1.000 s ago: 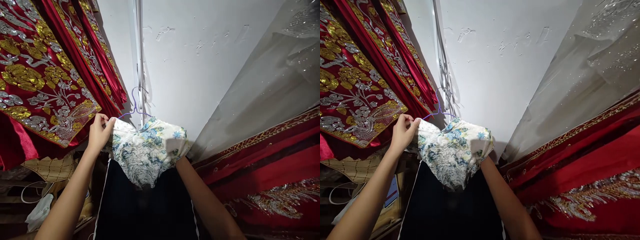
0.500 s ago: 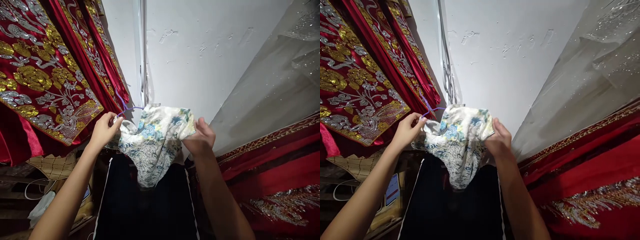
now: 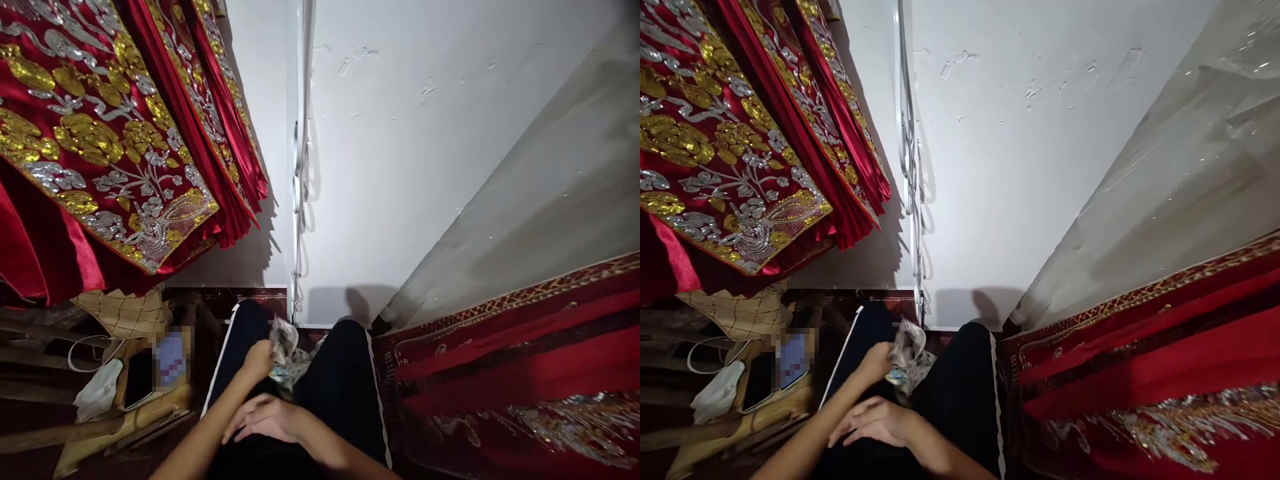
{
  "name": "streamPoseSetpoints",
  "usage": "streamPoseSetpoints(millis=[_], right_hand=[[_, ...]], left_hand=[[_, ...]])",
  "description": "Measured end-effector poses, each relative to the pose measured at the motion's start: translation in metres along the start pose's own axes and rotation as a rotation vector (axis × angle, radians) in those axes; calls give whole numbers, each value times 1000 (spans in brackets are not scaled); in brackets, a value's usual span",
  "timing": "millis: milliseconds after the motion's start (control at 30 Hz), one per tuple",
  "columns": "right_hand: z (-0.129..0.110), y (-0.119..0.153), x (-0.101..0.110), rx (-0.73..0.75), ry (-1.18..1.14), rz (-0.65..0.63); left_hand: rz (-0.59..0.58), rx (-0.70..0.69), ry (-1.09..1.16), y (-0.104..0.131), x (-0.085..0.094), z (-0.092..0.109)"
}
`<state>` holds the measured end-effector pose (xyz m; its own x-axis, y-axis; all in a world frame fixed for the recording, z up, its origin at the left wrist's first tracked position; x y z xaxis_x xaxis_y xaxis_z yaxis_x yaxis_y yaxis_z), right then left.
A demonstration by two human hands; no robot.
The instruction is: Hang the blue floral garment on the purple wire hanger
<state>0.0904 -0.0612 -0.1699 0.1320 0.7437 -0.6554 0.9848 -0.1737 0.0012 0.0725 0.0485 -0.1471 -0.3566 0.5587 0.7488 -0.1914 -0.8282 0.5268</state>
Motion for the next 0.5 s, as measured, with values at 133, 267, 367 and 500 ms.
streamPoseSetpoints(millis=[133,267,367,500], right_hand=[[40,17,35,-63,-50,174],[22,65,93,96,-74,672],[10,93,132,233,-37,965],[-1,84,166,235,65,1074]], left_hand=[[-119,60,-134,-13,-48,-12],[-170,92,-220,-24,-55,-17],[-178,82,-251,-23,-59,-20],[-152,68,-265,-16,-62,-24]])
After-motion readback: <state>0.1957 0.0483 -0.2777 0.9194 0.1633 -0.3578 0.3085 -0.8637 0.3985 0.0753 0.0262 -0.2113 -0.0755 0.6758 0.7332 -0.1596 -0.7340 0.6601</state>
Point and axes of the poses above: each hand's wrist, its own y-axis away from the middle knuckle, its own x-axis out of the back of the hand, z = x × y, the point moved 7 cm from there along -y, towards the middle knuckle, and after that the axes turned 13 degrees about -z, right-handed, at the moved point
